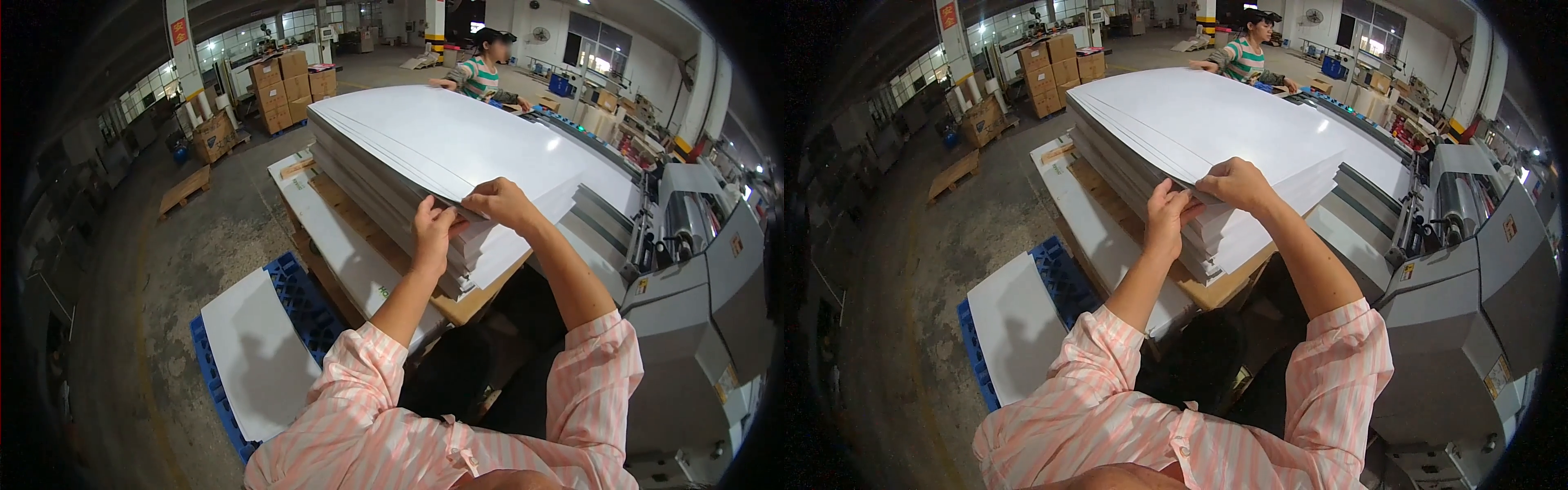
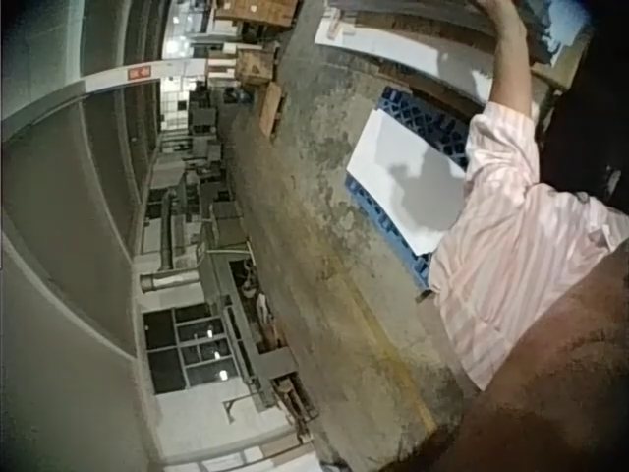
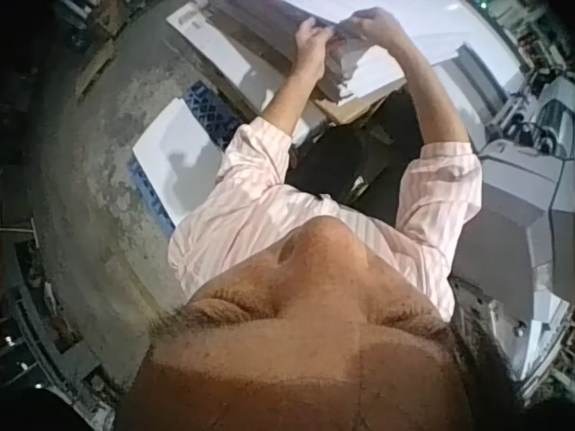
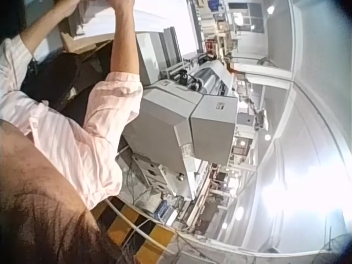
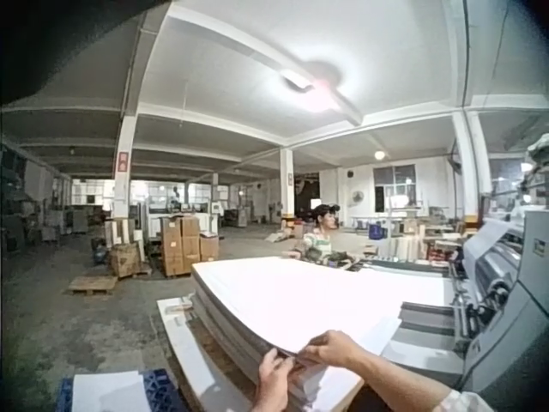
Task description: The recorder is sorting and stacking large sheets of white paper next to an industrial machine.
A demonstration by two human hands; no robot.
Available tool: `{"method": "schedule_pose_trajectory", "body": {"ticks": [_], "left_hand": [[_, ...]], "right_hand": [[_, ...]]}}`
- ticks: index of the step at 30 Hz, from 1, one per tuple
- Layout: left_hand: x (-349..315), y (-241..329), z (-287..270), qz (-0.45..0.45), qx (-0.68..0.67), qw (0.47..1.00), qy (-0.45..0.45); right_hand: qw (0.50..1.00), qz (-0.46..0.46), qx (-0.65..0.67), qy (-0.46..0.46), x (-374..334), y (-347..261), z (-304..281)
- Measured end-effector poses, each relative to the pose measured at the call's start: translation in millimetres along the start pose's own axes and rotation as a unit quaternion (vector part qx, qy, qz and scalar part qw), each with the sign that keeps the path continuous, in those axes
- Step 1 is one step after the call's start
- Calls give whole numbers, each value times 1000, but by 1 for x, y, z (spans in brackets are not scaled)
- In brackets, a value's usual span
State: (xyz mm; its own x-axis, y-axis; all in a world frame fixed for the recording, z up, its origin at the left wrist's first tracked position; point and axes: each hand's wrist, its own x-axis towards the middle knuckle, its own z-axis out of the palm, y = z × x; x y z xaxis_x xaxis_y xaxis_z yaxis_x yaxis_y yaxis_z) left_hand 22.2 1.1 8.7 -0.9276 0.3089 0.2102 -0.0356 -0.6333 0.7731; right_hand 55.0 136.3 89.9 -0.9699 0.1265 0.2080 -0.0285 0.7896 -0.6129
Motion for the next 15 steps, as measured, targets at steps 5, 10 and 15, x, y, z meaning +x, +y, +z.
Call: {"method": "schedule_pose_trajectory", "body": {"ticks": [5, 10, 15], "left_hand": [[1, 4, 6, -20, 2, 1000, 22], [3, 4, 5, 46, 98, 993, 46], [-4, 0, 0, 6, 133, 989, -62]], "right_hand": [[997, 10, -66, 47, -3, -4, -1], [892, -301, -276, 192, -14, 1, -1], [944, -270, -118, 147, -13, 15, -2]]}}
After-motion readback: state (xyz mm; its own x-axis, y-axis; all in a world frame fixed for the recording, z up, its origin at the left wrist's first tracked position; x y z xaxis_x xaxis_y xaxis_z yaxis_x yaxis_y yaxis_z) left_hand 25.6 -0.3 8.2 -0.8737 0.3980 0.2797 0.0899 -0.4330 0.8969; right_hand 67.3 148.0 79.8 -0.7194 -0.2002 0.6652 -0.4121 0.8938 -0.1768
